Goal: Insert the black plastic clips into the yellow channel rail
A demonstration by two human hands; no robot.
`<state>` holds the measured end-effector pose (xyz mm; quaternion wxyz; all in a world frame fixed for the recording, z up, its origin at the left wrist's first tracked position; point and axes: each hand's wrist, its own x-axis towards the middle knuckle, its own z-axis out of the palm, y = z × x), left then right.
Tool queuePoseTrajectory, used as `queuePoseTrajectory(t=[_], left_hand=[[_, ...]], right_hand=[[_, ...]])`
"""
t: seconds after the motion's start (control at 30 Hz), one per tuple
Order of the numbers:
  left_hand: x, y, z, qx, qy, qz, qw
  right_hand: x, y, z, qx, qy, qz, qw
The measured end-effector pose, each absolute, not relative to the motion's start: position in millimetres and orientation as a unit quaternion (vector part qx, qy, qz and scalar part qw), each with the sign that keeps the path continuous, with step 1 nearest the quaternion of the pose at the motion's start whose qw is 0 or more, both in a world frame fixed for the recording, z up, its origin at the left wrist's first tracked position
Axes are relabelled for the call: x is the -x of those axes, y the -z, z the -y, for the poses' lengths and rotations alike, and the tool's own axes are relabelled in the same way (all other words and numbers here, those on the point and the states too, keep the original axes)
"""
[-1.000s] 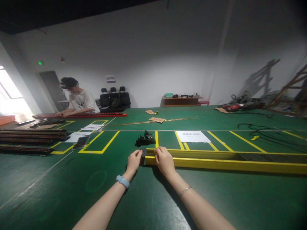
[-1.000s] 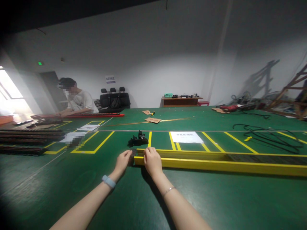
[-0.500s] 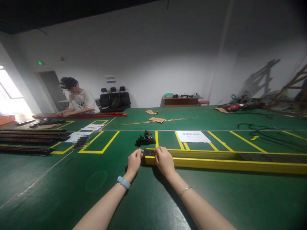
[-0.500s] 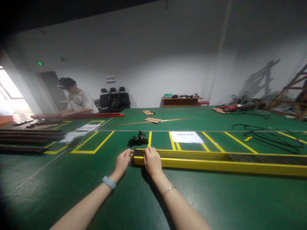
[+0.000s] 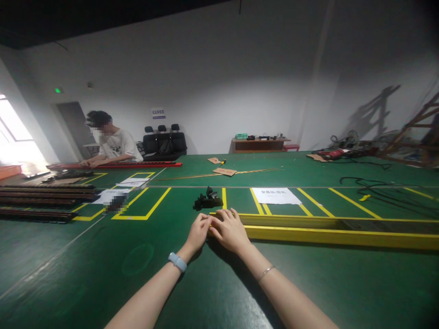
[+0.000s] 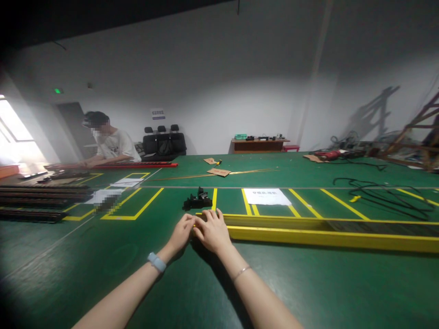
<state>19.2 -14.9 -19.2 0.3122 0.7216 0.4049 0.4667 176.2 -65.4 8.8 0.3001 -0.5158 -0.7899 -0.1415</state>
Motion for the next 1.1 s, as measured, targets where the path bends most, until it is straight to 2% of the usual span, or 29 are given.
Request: queuePoseTrajectory(t=[0.27, 0.6, 0.77, 1.1], left_hand=[[-20, 25, 9, -0.703, -0.501, -0.446, 0.237], [-19, 27, 9, -0.753, -0.431, -0.373, 0.328], [-20, 28, 8, -0.744, -0.435, -0.368, 0.349], [-21, 27, 8, -0.726, -0.447, -0.366, 0.373]], right_hand=[[-179, -4, 60, 0.546, 0.136, 0.773, 0.294], [-202, -17, 48, 0.615, 0.124, 0.731, 0.269], [-237, -20, 53, 0.677, 0.071, 0.695, 0.230], [-267, -34, 56, 0.700, -0.033, 0.685, 0.201]])
